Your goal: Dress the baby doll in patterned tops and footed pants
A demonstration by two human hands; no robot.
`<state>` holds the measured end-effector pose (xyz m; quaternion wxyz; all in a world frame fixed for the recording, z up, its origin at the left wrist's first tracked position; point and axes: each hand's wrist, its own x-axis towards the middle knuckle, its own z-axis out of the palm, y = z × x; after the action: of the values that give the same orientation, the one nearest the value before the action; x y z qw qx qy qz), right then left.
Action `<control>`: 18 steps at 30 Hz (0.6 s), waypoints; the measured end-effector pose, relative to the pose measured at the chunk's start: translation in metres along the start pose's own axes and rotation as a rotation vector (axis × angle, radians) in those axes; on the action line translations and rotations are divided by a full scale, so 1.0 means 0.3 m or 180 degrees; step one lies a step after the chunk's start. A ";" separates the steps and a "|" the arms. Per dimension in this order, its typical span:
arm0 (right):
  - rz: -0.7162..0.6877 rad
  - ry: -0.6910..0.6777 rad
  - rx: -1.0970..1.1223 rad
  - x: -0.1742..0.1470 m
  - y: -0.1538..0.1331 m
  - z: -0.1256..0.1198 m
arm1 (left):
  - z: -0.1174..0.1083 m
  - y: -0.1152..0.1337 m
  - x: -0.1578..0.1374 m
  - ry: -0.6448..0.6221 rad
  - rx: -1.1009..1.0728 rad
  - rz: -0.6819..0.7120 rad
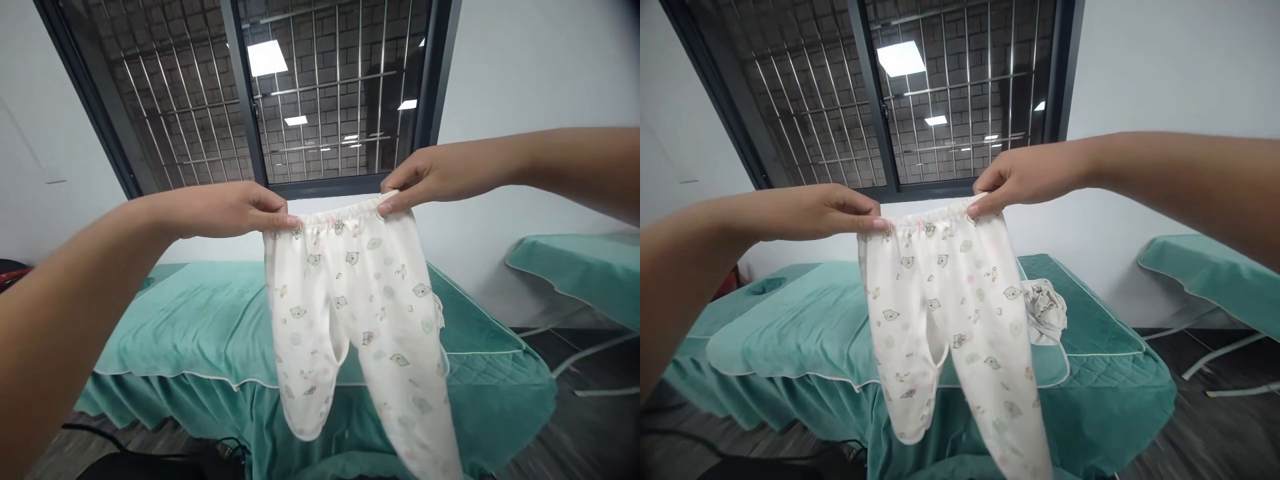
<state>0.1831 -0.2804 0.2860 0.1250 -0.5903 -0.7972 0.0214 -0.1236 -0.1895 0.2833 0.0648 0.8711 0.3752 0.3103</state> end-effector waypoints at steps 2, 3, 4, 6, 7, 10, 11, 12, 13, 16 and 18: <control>-0.0061 0.0149 -0.0008 -0.001 0.006 0.002 | 0.028 0.006 -0.005 -0.0297 0.0039 0.0052; -0.0065 0.0271 0.0055 0.001 0.006 0.007 | 0.052 0.012 -0.008 -0.0301 -0.0003 0.0101; -0.0056 0.0390 0.0176 0.004 0.004 0.018 | 0.083 0.018 -0.010 -0.0154 -0.0098 0.0167; -0.0058 0.0543 0.0616 0.017 -0.006 0.060 | 0.162 0.026 -0.009 0.0279 -0.0445 0.0287; -0.0074 0.0579 0.0911 0.028 -0.016 0.094 | 0.208 0.026 -0.006 0.0474 -0.0693 0.0327; -0.0062 0.0805 0.1738 0.074 -0.055 0.244 | 0.356 0.018 0.004 0.0790 -0.1680 0.0336; 0.0010 0.0982 0.1881 0.093 -0.069 0.305 | 0.406 0.012 0.004 0.0820 -0.2070 0.0318; 0.0102 0.1125 0.1988 0.111 -0.081 0.367 | 0.455 0.004 0.000 0.0825 -0.2448 0.0293; 0.0168 0.1167 0.2133 0.129 -0.089 0.429 | 0.502 -0.008 -0.008 0.0769 -0.2800 0.0262; 0.0399 0.1221 0.2649 0.180 -0.083 0.588 | 0.645 -0.069 -0.058 0.0527 -0.3662 -0.0020; 0.0500 0.1320 0.3168 0.218 -0.051 0.661 | 0.750 -0.127 -0.107 0.0527 -0.3783 -0.0305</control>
<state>0.1064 -0.2008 0.1084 0.5420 -0.5094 -0.6029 0.2886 -0.0314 -0.1576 0.0746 0.5250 0.6408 0.1801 0.5304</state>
